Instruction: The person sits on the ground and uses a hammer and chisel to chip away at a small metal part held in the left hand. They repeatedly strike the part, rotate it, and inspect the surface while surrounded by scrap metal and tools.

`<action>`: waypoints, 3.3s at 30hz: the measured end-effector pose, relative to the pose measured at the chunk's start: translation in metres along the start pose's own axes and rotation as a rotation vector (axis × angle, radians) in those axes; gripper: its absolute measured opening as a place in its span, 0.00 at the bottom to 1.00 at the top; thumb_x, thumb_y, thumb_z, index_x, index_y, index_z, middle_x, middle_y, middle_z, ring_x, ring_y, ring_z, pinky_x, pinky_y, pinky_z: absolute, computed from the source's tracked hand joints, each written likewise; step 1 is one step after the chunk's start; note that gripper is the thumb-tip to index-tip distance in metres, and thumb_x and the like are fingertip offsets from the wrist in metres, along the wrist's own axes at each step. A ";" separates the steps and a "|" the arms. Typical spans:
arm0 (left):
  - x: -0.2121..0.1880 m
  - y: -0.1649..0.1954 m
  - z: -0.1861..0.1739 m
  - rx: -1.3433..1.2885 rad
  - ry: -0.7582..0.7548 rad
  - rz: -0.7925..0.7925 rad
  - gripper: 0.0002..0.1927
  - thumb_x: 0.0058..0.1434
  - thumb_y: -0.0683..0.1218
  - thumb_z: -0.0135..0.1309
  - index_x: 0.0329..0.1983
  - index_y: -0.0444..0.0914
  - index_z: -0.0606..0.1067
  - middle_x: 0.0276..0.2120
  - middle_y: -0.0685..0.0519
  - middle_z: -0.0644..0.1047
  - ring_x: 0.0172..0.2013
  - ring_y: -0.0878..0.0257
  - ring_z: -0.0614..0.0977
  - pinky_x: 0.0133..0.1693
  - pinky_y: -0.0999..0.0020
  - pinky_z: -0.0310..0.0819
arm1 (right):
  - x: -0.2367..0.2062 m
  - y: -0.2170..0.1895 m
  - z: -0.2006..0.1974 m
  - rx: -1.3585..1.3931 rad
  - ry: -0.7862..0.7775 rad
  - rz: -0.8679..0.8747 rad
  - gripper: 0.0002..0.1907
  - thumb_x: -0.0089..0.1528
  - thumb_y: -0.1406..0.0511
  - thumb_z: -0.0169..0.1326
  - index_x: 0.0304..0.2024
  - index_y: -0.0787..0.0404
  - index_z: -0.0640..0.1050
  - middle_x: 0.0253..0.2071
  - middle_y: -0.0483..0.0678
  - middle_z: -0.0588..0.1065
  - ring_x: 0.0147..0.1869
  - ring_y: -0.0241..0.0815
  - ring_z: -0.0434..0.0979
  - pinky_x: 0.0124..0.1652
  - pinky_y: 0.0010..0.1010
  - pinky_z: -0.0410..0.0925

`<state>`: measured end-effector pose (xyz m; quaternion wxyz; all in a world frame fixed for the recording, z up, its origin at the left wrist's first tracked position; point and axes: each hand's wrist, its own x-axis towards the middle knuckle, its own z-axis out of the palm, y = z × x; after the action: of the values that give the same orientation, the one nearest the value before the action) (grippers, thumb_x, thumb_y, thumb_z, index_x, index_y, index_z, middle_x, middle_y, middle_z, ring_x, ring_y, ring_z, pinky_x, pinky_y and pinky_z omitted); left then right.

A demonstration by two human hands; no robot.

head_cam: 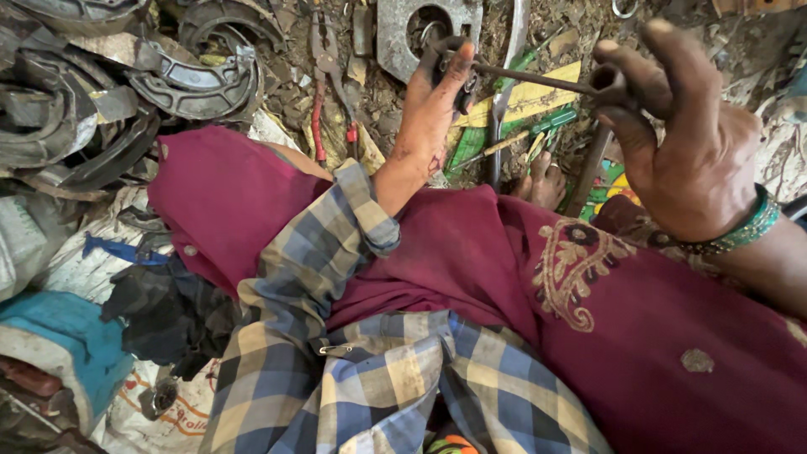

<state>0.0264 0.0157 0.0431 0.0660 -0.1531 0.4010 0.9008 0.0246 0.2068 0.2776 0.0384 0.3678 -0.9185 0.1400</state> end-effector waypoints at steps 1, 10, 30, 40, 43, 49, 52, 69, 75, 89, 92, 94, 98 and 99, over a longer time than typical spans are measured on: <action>0.000 0.001 0.000 0.020 0.009 -0.025 0.29 0.62 0.64 0.61 0.52 0.37 0.74 0.34 0.57 0.73 0.29 0.69 0.73 0.29 0.72 0.70 | 0.002 -0.001 0.000 -0.002 -0.030 0.013 0.19 0.75 0.69 0.56 0.63 0.73 0.65 0.53 0.57 0.80 0.51 0.53 0.84 0.48 0.41 0.75; 0.000 0.014 -0.001 -0.044 0.008 -0.049 0.30 0.61 0.65 0.61 0.52 0.37 0.73 0.34 0.57 0.73 0.26 0.69 0.73 0.27 0.74 0.67 | 0.010 0.004 -0.012 -0.390 0.034 -0.177 0.12 0.61 0.64 0.69 0.48 0.56 0.86 0.33 0.52 0.82 0.28 0.45 0.79 0.28 0.32 0.68; 0.001 0.017 -0.003 -0.081 -0.001 -0.016 0.26 0.62 0.63 0.63 0.50 0.40 0.75 0.38 0.58 0.74 0.34 0.69 0.73 0.32 0.71 0.71 | 0.005 0.012 -0.001 -0.247 0.150 -0.223 0.15 0.62 0.70 0.70 0.51 0.63 0.84 0.37 0.57 0.80 0.31 0.45 0.79 0.26 0.27 0.68; -0.001 0.018 0.001 -0.098 -0.001 -0.031 0.26 0.62 0.62 0.62 0.50 0.39 0.74 0.35 0.58 0.72 0.29 0.69 0.73 0.29 0.72 0.69 | -0.002 0.008 -0.010 -0.167 -0.043 -0.085 0.18 0.64 0.71 0.65 0.57 0.71 0.83 0.43 0.61 0.81 0.33 0.42 0.80 0.27 0.28 0.69; -0.001 0.019 0.001 -0.079 -0.011 -0.015 0.26 0.63 0.62 0.61 0.50 0.39 0.74 0.34 0.58 0.72 0.28 0.70 0.72 0.29 0.73 0.68 | -0.002 0.009 -0.008 -0.113 -0.009 -0.104 0.18 0.63 0.71 0.67 0.56 0.70 0.83 0.40 0.59 0.80 0.31 0.41 0.78 0.26 0.28 0.68; -0.001 0.018 0.001 -0.106 -0.024 -0.017 0.26 0.64 0.61 0.62 0.53 0.38 0.74 0.35 0.58 0.71 0.31 0.70 0.72 0.31 0.72 0.69 | 0.001 0.010 -0.004 -0.212 0.089 -0.172 0.17 0.62 0.71 0.69 0.54 0.68 0.84 0.35 0.56 0.79 0.27 0.40 0.74 0.24 0.29 0.65; -0.001 0.016 0.001 -0.094 -0.024 -0.031 0.27 0.62 0.62 0.62 0.53 0.38 0.73 0.35 0.58 0.72 0.29 0.69 0.73 0.29 0.72 0.69 | 0.000 0.010 -0.005 -0.224 0.101 -0.184 0.17 0.61 0.71 0.70 0.53 0.67 0.84 0.32 0.55 0.78 0.25 0.39 0.72 0.24 0.29 0.63; -0.003 0.012 0.003 0.010 -0.013 -0.051 0.34 0.59 0.66 0.62 0.56 0.37 0.73 0.36 0.57 0.72 0.30 0.69 0.74 0.29 0.72 0.71 | -0.016 0.014 -0.005 0.017 0.053 -0.057 0.11 0.71 0.71 0.66 0.55 0.64 0.81 0.44 0.58 0.80 0.39 0.41 0.82 0.33 0.24 0.72; -0.001 0.007 0.003 0.015 -0.014 -0.047 0.32 0.59 0.66 0.62 0.54 0.38 0.74 0.35 0.58 0.73 0.30 0.70 0.74 0.29 0.73 0.71 | -0.001 0.010 -0.008 -0.229 0.129 -0.157 0.12 0.65 0.72 0.69 0.50 0.65 0.84 0.39 0.58 0.80 0.37 0.45 0.79 0.30 0.30 0.71; -0.001 0.013 0.002 -0.064 -0.049 -0.015 0.30 0.63 0.63 0.62 0.54 0.36 0.73 0.34 0.57 0.72 0.28 0.69 0.73 0.30 0.72 0.69 | -0.008 0.013 -0.009 0.056 0.008 -0.073 0.16 0.67 0.74 0.66 0.56 0.74 0.80 0.45 0.64 0.79 0.43 0.49 0.84 0.35 0.28 0.75; -0.001 0.014 0.001 -0.032 -0.034 -0.037 0.30 0.63 0.63 0.61 0.55 0.35 0.73 0.35 0.58 0.72 0.30 0.69 0.74 0.31 0.72 0.71 | -0.008 0.012 -0.009 0.020 0.039 -0.085 0.15 0.67 0.74 0.67 0.55 0.74 0.80 0.43 0.64 0.79 0.40 0.48 0.83 0.34 0.28 0.73; -0.001 0.015 0.001 -0.026 -0.034 -0.043 0.30 0.64 0.62 0.60 0.55 0.35 0.73 0.35 0.58 0.72 0.30 0.69 0.74 0.31 0.72 0.71 | -0.006 0.010 -0.009 -0.021 0.059 -0.098 0.15 0.67 0.74 0.67 0.54 0.74 0.81 0.42 0.64 0.79 0.39 0.48 0.82 0.33 0.28 0.73; -0.001 0.013 0.003 -0.082 -0.039 -0.031 0.29 0.63 0.62 0.61 0.55 0.35 0.72 0.33 0.57 0.72 0.28 0.68 0.73 0.29 0.72 0.68 | 0.002 0.005 -0.011 -0.079 0.086 -0.120 0.14 0.66 0.74 0.68 0.53 0.73 0.81 0.39 0.63 0.78 0.36 0.46 0.81 0.31 0.28 0.71; -0.001 0.013 0.004 -0.086 -0.035 -0.032 0.29 0.63 0.62 0.61 0.55 0.35 0.73 0.33 0.57 0.73 0.27 0.68 0.73 0.28 0.72 0.67 | 0.004 0.004 -0.012 -0.095 0.094 -0.127 0.13 0.66 0.74 0.68 0.52 0.73 0.81 0.39 0.63 0.78 0.35 0.46 0.80 0.30 0.28 0.71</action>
<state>0.0233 0.0098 0.0546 0.0806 -0.1463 0.3583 0.9186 0.0183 0.2100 0.2891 0.1076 0.4163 -0.8961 0.1104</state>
